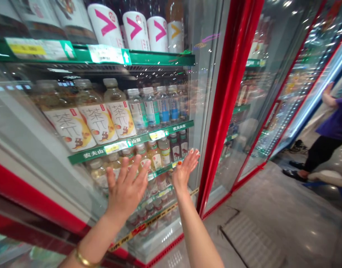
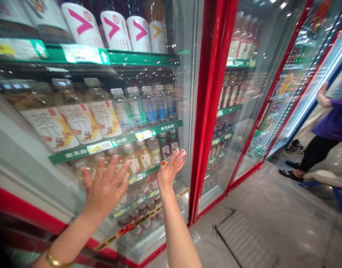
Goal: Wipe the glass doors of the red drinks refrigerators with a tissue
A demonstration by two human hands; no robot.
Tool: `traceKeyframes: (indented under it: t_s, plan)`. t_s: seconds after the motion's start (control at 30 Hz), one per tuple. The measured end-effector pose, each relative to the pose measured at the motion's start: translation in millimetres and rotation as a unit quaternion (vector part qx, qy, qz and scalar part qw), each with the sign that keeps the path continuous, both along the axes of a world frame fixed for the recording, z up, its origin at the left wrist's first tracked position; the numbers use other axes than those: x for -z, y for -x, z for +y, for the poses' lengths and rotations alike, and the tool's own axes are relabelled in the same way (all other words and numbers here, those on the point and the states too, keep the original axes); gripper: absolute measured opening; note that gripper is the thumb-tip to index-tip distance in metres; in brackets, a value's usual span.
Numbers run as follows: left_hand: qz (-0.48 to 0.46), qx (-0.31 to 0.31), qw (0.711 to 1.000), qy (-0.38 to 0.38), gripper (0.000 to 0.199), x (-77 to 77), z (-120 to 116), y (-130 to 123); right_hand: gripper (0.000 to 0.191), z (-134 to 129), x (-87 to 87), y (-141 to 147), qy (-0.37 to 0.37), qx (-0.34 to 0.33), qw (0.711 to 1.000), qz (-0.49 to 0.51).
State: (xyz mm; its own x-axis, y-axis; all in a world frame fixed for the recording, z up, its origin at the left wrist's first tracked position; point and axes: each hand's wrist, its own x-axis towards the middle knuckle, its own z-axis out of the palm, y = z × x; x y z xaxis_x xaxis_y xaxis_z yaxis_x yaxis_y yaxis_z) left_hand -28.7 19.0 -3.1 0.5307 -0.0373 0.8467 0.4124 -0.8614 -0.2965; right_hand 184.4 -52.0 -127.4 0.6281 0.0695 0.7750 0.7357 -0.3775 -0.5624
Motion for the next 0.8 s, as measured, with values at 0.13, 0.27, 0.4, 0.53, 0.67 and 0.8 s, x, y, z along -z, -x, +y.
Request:
traceKeyframes:
  t_s: [0.13,0.27,0.4,0.53,0.67,0.8]
  plan:
    - [0.021,-0.012,1.000,0.015,0.092,-1.5,-4.9,-22.8,0.075,12.1,17.0,24.5,0.046,-0.087,0.991,-0.089]
    - [0.045,-0.002,0.998,0.039,0.099,-1.5,-5.8,-18.3,0.074,-2.6,45.5,12.6,-0.024,-0.036,0.999,0.003]
    - [0.062,-0.001,0.997,0.039,0.099,-8.7,-14.7,-16.9,0.074,-2.5,28.2,-4.6,-0.058,0.018,0.996,0.069]
    - [0.124,0.016,0.992,-0.004,0.094,-12.7,-14.4,-31.5,0.072,17.7,20.0,24.3,0.018,-0.064,0.997,-0.029]
    - [0.134,0.003,0.990,-0.051,0.095,-9.2,-5.0,-43.9,0.067,5.0,49.3,25.9,0.013,-0.049,0.998,-0.020]
    - [0.124,0.016,0.990,-0.072,0.092,-6.2,-1.3,-45.8,0.076,-14.1,51.2,-9.4,-0.041,0.038,0.995,0.089]
